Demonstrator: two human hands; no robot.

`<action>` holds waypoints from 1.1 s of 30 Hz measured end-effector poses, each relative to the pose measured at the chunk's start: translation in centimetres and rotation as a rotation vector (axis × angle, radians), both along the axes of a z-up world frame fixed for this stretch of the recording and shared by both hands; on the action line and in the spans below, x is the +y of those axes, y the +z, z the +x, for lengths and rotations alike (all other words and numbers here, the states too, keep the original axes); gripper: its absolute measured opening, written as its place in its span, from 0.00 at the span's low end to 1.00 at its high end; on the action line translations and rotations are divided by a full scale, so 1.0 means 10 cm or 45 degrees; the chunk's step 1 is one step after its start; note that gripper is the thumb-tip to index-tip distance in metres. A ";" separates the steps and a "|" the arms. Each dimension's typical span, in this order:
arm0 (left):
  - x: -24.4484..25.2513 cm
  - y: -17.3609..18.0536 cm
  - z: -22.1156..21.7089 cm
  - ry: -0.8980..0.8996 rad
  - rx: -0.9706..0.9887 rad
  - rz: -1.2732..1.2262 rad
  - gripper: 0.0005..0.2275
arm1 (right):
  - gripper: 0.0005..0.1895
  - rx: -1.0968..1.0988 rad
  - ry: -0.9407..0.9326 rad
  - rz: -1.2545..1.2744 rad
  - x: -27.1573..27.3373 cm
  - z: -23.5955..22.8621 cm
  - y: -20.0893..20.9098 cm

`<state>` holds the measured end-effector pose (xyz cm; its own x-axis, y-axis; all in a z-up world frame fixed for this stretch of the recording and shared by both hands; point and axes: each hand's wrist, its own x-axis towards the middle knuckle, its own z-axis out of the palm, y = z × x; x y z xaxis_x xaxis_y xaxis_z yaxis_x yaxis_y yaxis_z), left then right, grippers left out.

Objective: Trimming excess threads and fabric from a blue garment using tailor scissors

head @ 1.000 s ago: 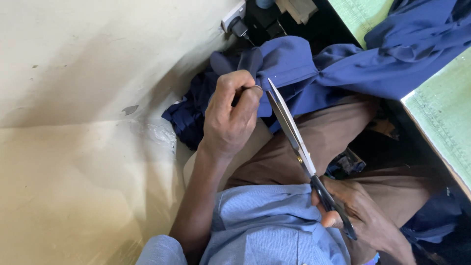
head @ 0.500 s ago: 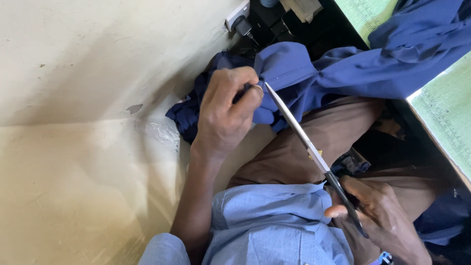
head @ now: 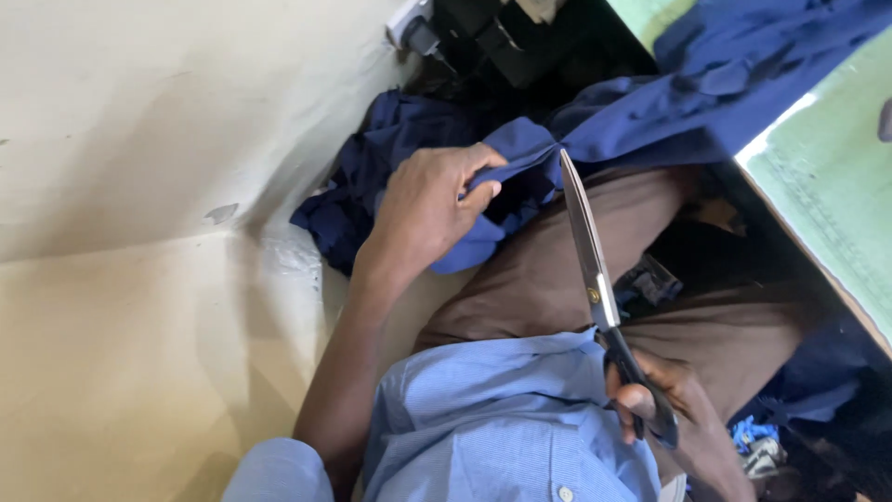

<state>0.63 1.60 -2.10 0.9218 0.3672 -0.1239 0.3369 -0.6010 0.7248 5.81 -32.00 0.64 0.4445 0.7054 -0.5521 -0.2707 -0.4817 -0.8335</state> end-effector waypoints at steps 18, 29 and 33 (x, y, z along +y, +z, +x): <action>-0.19 0.21 0.22 -0.057 -0.552 0.178 0.13 | 0.39 0.082 0.257 0.171 0.20 -0.05 0.12; -0.31 0.16 0.13 -0.094 -0.888 0.712 0.09 | 0.43 0.070 0.211 0.152 0.30 -0.09 0.15; -0.31 0.15 0.12 -0.094 -0.995 0.713 0.07 | 0.42 -0.096 0.242 0.037 0.29 -0.14 0.19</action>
